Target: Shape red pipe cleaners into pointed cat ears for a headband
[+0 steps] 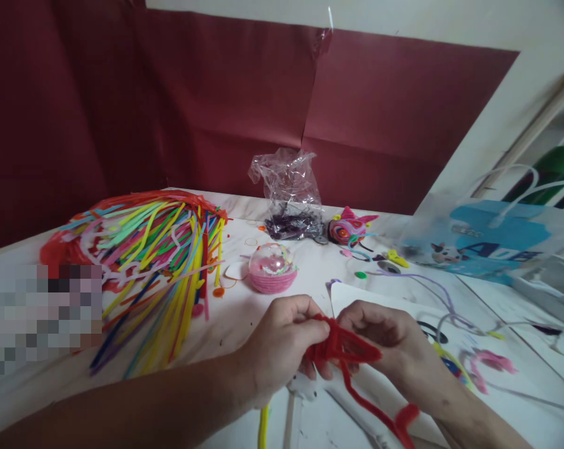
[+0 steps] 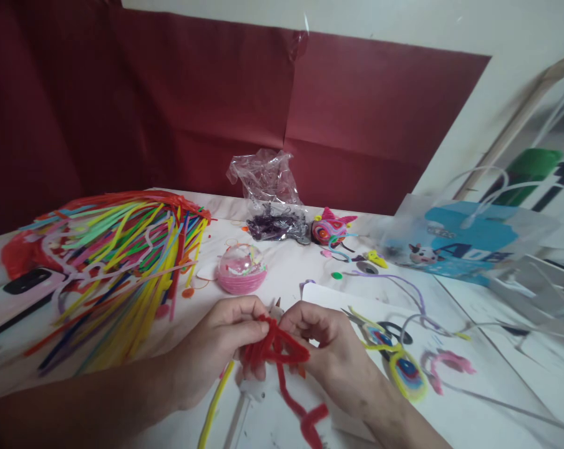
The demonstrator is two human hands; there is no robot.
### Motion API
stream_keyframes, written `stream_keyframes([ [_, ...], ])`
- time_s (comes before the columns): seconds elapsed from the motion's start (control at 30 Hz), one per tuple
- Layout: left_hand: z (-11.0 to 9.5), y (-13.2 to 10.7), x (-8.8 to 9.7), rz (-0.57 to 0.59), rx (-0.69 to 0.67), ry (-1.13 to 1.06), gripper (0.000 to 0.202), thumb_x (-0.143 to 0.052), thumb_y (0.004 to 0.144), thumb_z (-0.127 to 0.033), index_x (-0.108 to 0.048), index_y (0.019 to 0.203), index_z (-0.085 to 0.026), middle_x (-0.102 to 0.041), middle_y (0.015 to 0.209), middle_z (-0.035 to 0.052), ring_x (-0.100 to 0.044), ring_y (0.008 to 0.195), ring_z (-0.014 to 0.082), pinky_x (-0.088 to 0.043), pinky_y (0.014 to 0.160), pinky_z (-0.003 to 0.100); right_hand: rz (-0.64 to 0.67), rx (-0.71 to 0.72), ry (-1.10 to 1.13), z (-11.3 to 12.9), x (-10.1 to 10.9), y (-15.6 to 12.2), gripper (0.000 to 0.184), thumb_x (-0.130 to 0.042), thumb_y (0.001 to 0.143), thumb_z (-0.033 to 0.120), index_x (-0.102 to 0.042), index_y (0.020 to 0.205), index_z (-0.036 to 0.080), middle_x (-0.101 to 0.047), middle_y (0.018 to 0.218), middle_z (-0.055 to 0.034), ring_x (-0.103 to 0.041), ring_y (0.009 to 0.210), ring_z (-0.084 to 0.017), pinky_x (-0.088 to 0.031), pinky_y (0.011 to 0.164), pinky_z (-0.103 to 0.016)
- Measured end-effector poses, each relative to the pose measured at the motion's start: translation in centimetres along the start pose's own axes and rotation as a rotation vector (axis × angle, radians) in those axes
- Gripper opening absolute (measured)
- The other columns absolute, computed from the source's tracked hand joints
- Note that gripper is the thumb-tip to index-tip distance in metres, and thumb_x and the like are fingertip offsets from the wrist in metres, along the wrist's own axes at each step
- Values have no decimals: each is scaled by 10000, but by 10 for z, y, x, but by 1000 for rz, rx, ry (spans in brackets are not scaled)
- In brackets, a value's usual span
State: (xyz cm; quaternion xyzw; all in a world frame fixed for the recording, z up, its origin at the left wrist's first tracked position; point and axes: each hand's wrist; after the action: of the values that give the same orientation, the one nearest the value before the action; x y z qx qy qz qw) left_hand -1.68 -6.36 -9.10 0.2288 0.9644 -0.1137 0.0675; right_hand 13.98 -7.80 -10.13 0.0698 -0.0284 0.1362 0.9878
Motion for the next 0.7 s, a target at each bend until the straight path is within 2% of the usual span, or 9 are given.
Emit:
stream_keyframes([
  [0.13, 1, 1, 1, 15, -56, 34, 63, -473, 707, -189, -481, 652, -161, -508, 435, -28, -441, 342, 68, -276, 351, 163, 48, -62, 73, -7, 5, 3, 144, -718, 672, 248, -615, 696, 150, -632, 542, 4, -509, 403, -75, -409, 402, -173],
  [0.27, 3, 1, 2, 3, -85, 70, 73, -497, 705, -208, -480, 648, -165, -475, 439, -47, -410, 335, 57, -257, 343, 162, 66, -115, 115, -10, 5, 5, 194, -751, 628, 277, -611, 636, 142, -599, 483, 14, -447, 335, -59, -368, 341, -166],
  [0.43, 2, 0, 2, 24, -58, 67, 92, -499, 706, -219, -476, 639, -160, -457, 437, -52, -409, 354, 54, -259, 358, 163, 9, -40, 19, -5, 0, 3, 187, -721, 663, 309, -632, 611, 153, -615, 527, -6, -489, 425, -90, -409, 425, -203],
  [0.53, 1, 0, 2, 24, -57, 71, 115, -543, 690, -237, -470, 649, -157, -473, 468, -52, -417, 367, 50, -272, 367, 163, -29, -43, -25, -4, 1, 2, 217, -712, 667, 332, -618, 591, 151, -608, 528, -2, -483, 443, -89, -376, 422, -194],
  [0.7, 1, 0, 3, 21, -53, 90, 91, -559, 663, -191, -481, 642, -147, -480, 487, -49, -428, 382, 49, -285, 384, 170, 3, -76, -90, -1, 4, 4, 216, -713, 650, 341, -628, 584, 153, -621, 541, -10, -498, 455, -104, -385, 439, -210],
])
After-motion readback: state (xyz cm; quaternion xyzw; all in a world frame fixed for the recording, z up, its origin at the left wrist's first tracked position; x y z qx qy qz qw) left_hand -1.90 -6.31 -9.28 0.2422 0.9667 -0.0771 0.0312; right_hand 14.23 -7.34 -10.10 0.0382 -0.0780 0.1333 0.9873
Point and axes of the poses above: each hand's wrist, its own y-axis towards the middle knuckle, its own x-axis out of the back of the hand, z = x × y
